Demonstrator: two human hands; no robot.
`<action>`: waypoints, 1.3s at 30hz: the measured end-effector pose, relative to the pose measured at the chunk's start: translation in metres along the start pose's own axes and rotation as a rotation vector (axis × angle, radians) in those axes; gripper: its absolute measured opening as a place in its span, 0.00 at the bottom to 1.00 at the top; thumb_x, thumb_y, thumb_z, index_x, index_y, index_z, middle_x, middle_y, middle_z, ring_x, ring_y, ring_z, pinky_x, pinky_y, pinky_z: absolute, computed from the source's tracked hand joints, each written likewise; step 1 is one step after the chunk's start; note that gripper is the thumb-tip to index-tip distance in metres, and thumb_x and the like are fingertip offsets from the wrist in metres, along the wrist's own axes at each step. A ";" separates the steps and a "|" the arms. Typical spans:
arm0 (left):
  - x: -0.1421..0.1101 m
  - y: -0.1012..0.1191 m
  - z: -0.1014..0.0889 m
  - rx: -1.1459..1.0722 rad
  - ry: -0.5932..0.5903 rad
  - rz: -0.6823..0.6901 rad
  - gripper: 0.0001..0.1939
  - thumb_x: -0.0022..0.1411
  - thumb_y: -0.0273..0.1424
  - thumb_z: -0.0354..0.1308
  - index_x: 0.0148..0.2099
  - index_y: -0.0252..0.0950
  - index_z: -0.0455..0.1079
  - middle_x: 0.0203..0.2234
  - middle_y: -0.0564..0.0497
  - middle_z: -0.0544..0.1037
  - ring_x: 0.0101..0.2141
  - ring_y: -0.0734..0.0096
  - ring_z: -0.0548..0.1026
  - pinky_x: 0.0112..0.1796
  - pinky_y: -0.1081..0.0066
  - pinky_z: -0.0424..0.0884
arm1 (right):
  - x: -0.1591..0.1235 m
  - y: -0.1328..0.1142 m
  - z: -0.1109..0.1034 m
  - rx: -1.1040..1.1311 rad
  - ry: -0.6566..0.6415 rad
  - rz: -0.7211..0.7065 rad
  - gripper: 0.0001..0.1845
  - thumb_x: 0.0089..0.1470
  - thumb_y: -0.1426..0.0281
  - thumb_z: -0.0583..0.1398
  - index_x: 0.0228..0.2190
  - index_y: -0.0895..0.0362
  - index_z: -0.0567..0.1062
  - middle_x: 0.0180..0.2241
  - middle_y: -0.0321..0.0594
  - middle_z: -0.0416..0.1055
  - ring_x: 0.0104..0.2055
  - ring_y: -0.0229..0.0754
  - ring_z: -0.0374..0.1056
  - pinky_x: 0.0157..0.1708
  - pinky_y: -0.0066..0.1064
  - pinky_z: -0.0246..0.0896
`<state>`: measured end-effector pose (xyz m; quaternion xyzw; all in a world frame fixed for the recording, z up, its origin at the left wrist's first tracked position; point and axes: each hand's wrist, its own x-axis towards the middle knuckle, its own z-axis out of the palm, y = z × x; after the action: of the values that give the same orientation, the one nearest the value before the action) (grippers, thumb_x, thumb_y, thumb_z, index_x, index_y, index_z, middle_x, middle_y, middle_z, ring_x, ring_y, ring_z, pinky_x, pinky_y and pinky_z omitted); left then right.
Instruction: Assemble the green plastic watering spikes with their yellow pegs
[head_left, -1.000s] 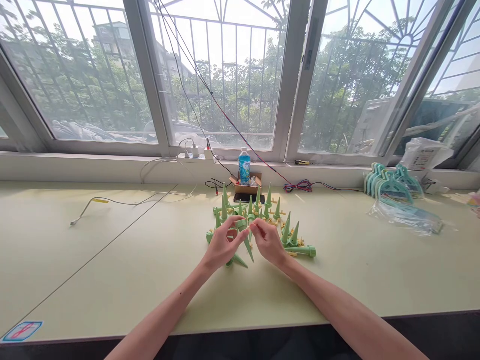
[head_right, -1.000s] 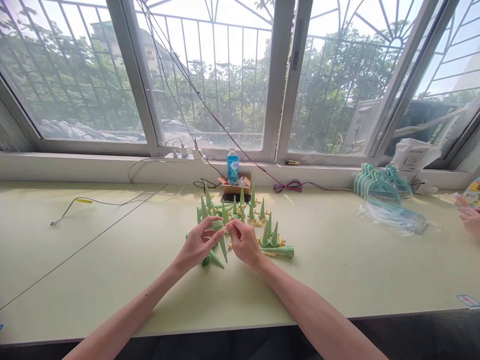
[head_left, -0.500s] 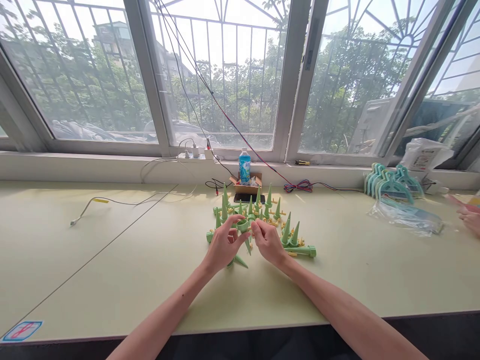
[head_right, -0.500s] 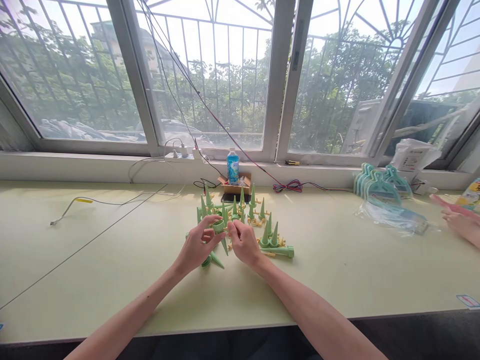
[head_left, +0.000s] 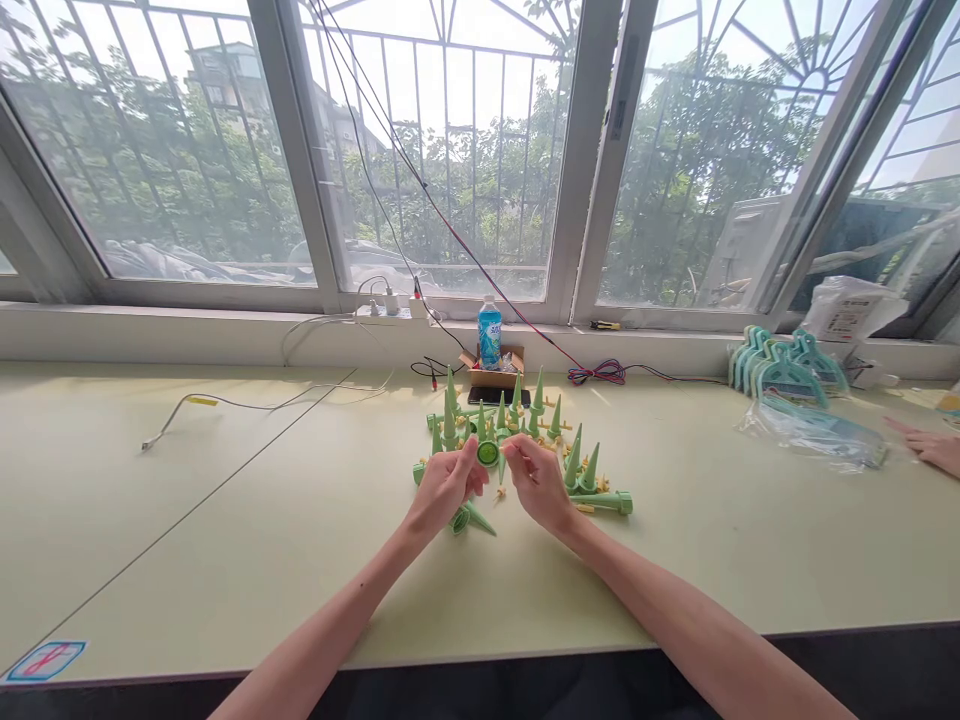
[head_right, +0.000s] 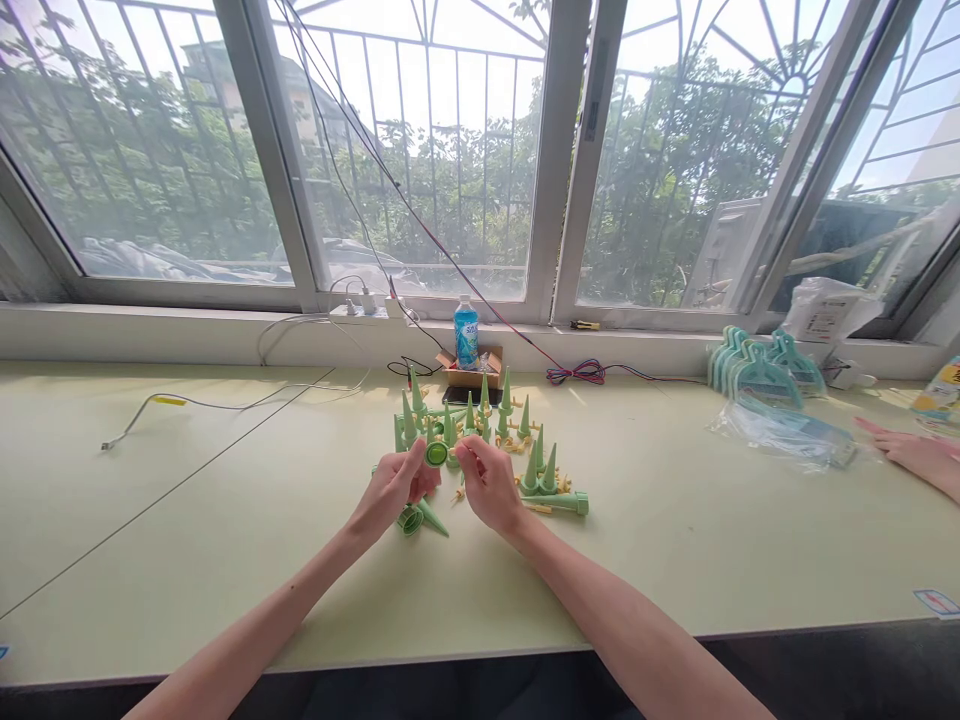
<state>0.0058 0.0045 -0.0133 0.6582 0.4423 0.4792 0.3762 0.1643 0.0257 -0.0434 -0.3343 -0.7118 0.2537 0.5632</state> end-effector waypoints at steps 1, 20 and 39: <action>0.000 0.001 0.000 0.000 -0.008 -0.013 0.34 0.62 0.54 0.44 0.19 0.33 0.68 0.13 0.50 0.68 0.15 0.76 0.62 0.18 0.74 0.56 | 0.000 0.000 0.000 0.005 -0.007 -0.007 0.19 0.63 0.57 0.49 0.28 0.56 0.67 0.22 0.33 0.55 0.22 0.33 0.48 0.21 0.27 0.46; -0.001 0.002 -0.004 -0.007 -0.156 -0.016 0.23 0.63 0.47 0.51 0.23 0.35 0.59 0.13 0.57 0.61 0.15 0.81 0.56 0.17 0.77 0.50 | 0.002 0.001 -0.004 -0.013 -0.013 0.018 0.19 0.63 0.60 0.51 0.24 0.56 0.61 0.19 0.29 0.52 0.21 0.33 0.46 0.22 0.26 0.44; 0.002 -0.010 0.001 0.122 0.068 0.173 0.15 0.63 0.43 0.54 0.45 0.39 0.66 0.37 0.50 0.70 0.19 0.84 0.60 0.17 0.79 0.57 | 0.001 0.002 0.000 -0.067 0.057 0.055 0.20 0.64 0.59 0.49 0.23 0.56 0.61 0.18 0.29 0.51 0.20 0.33 0.47 0.21 0.27 0.43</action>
<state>0.0048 0.0096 -0.0225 0.6988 0.4250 0.5041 0.2774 0.1642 0.0277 -0.0445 -0.3794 -0.6942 0.2355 0.5644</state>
